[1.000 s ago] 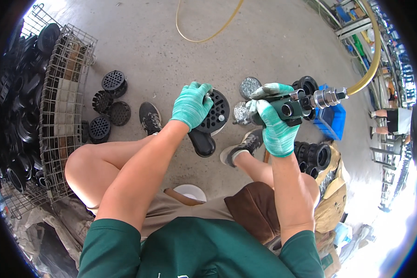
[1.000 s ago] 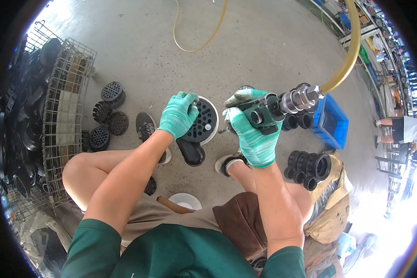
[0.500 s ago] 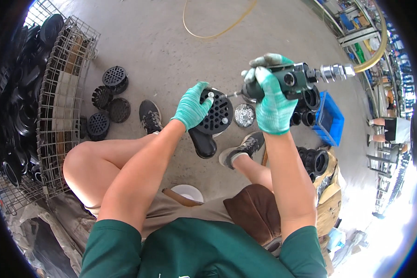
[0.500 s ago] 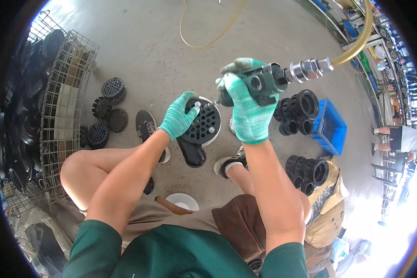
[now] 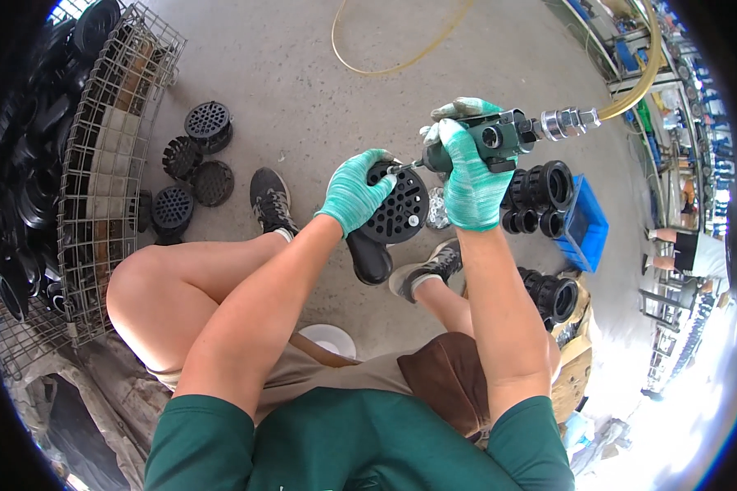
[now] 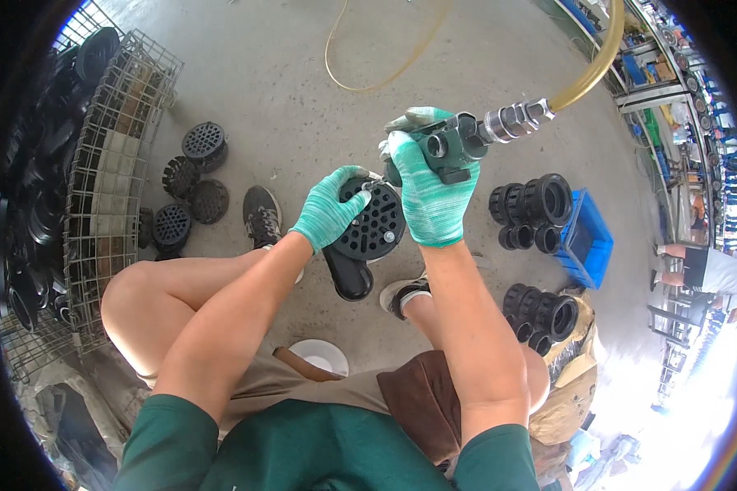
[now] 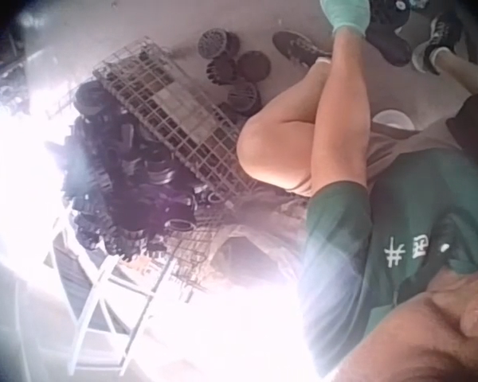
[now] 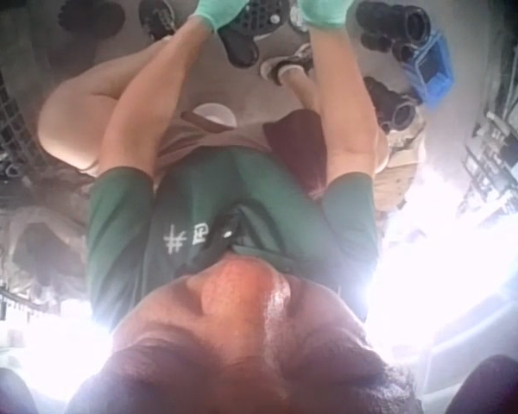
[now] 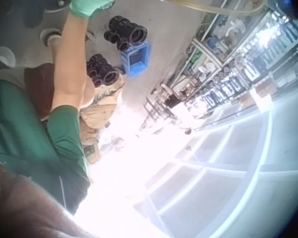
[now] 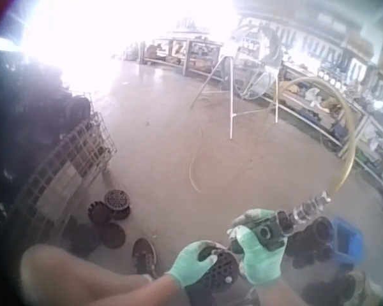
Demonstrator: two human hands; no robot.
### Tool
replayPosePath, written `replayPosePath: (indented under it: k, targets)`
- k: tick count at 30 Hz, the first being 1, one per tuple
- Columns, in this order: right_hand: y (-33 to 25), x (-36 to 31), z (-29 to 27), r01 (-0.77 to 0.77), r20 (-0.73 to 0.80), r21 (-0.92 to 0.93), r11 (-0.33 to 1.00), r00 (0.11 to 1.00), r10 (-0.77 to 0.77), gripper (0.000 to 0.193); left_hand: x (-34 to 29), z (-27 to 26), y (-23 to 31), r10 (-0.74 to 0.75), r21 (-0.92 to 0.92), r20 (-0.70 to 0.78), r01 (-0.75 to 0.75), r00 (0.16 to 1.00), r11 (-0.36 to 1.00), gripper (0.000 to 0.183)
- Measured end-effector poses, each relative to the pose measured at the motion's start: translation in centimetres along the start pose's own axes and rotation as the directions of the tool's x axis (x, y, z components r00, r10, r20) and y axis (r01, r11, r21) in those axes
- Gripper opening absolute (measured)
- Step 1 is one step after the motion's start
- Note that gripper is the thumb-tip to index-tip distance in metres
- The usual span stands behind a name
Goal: The person assembles a black plastic part by picking up a screw, placing it into the part, and securing it using a pneumatic screwdriver.
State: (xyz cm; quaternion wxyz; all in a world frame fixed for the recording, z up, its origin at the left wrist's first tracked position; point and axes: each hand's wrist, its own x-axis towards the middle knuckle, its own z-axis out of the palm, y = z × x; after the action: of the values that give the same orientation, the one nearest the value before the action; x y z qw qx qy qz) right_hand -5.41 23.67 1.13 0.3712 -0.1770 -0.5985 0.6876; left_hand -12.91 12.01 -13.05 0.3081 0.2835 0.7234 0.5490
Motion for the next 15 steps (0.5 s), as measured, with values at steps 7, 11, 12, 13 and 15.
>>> replayPosePath:
  k: [7, 11, 12, 13, 15]
  targets:
    - [0.2, -0.1, 0.7, -0.020, 0.116, -0.089, 0.996, 0.993, 0.031, 0.030, -0.1, -0.1, 0.2, 0.017, 0.008, -0.007, -0.017, 1.000, 1.000, 0.041]
    - [0.6, 0.3, 1.6, 0.015, 0.223, -0.145, 0.989, 0.975, 0.018, 0.024, 0.0, -0.5, 0.5, 0.024, 0.093, -0.011, -0.023, 1.000, 0.995, 0.046]
    - [0.5, 0.4, 1.5, 0.014, 0.223, -0.148, 0.989, 0.975, 0.019, 0.024, -0.1, -0.4, 0.5, 0.024, 0.090, -0.009, -0.023, 1.000, 0.996, 0.046]
    - [0.3, 0.5, 1.3, -0.019, 0.215, -0.131, 0.991, 0.976, 0.048, 0.023, -0.2, -0.4, 0.5, 0.026, 0.072, -0.008, -0.025, 1.000, 0.997, 0.046]
    - [0.3, 0.9, 0.8, -0.022, 0.226, -0.084, 0.996, 0.973, 0.041, 0.021, 0.0, -0.4, 0.4, 0.032, 0.052, -0.007, -0.031, 0.999, 0.998, 0.046]
